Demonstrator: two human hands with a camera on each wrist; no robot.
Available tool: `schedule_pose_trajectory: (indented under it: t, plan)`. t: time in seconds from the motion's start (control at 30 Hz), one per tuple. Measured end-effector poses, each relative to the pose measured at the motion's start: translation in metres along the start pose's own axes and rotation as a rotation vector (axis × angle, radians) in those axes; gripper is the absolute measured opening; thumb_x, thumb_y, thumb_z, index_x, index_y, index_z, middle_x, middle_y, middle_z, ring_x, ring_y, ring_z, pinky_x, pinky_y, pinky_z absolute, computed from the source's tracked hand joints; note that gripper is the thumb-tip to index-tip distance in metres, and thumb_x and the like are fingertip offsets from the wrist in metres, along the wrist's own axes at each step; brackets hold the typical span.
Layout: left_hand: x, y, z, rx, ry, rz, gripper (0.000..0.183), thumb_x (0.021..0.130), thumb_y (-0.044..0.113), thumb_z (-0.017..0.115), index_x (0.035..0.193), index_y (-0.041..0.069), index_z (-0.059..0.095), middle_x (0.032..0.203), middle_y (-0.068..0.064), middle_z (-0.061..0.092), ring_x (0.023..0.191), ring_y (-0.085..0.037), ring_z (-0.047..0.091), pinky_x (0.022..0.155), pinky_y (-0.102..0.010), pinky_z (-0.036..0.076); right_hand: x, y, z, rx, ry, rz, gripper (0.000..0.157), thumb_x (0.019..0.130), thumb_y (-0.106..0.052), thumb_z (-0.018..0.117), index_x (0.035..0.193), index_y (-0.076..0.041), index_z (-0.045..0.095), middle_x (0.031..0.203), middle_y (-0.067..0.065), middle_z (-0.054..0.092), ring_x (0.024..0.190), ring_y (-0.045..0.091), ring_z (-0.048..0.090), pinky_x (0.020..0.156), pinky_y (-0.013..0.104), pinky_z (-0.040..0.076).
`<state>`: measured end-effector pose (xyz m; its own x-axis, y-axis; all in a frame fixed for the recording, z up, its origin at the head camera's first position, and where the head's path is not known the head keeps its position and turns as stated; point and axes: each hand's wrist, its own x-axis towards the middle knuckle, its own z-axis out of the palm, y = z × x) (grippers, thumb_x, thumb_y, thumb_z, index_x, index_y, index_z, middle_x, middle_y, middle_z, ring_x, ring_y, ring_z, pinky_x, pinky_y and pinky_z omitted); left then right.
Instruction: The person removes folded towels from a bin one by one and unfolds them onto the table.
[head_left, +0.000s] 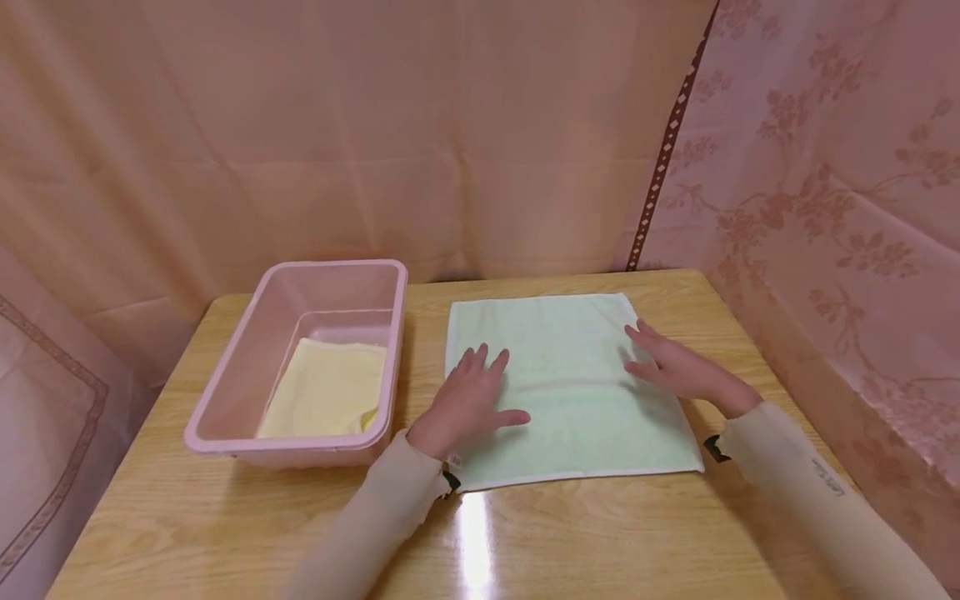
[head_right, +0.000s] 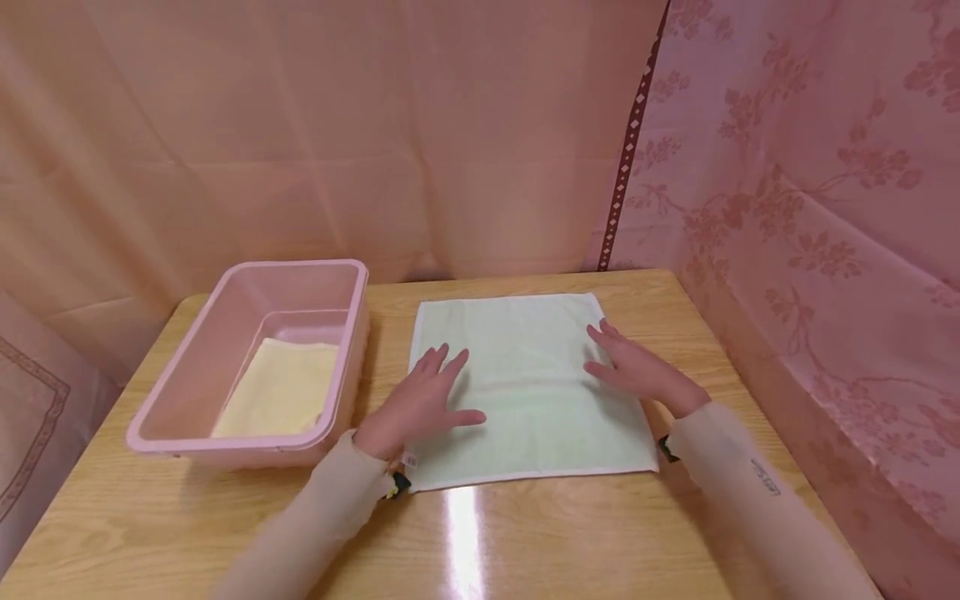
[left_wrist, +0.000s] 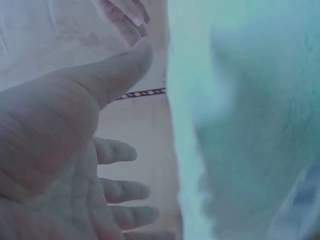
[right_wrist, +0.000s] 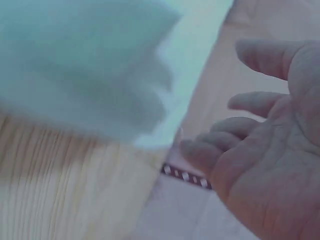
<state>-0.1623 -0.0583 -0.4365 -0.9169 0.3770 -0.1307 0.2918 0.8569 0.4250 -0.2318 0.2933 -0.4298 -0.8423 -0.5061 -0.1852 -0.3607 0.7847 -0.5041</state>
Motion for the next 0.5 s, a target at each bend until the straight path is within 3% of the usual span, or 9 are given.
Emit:
schedule_pose_trajectory:
  t: [0.1,0.27,0.5]
  plan:
    - [0.011,-0.003,0.006,0.026,-0.069,-0.036,0.098,0.089,0.064,0.067,0.163,0.019,0.022,0.167,-0.024,0.005,0.153,-0.044,0.002,0.118,-0.063,0.014,0.017,-0.006,0.009,0.052,-0.07,0.064,0.08,0.106,-0.035,0.054,0.158,0.008,0.012,0.161,0.036,-0.008,0.148,0.054,-0.006,0.115,0.068,0.005]
    - [0.017,-0.005,0.014,0.062,-0.16,-0.045,0.08,0.096,0.064,0.055,0.162,0.03,0.026,0.166,-0.025,0.003,0.152,-0.045,0.0,0.117,-0.066,0.011,0.032,-0.018,0.021,0.04,-0.21,0.153,0.084,0.107,-0.047,0.046,0.161,0.001,0.003,0.159,0.036,-0.02,0.144,0.055,-0.021,0.111,0.072,-0.007]
    - [0.024,-0.006,0.019,0.098,-0.198,-0.07,0.077,0.097,0.066,0.05,0.162,0.03,0.027,0.167,-0.023,0.004,0.153,-0.043,0.001,0.118,-0.065,0.008,0.042,-0.028,0.028,-0.076,-0.276,0.248,0.098,0.099,-0.066,0.046,0.163,-0.008,0.001,0.159,0.035,-0.022,0.144,0.056,-0.021,0.109,0.075,-0.007]
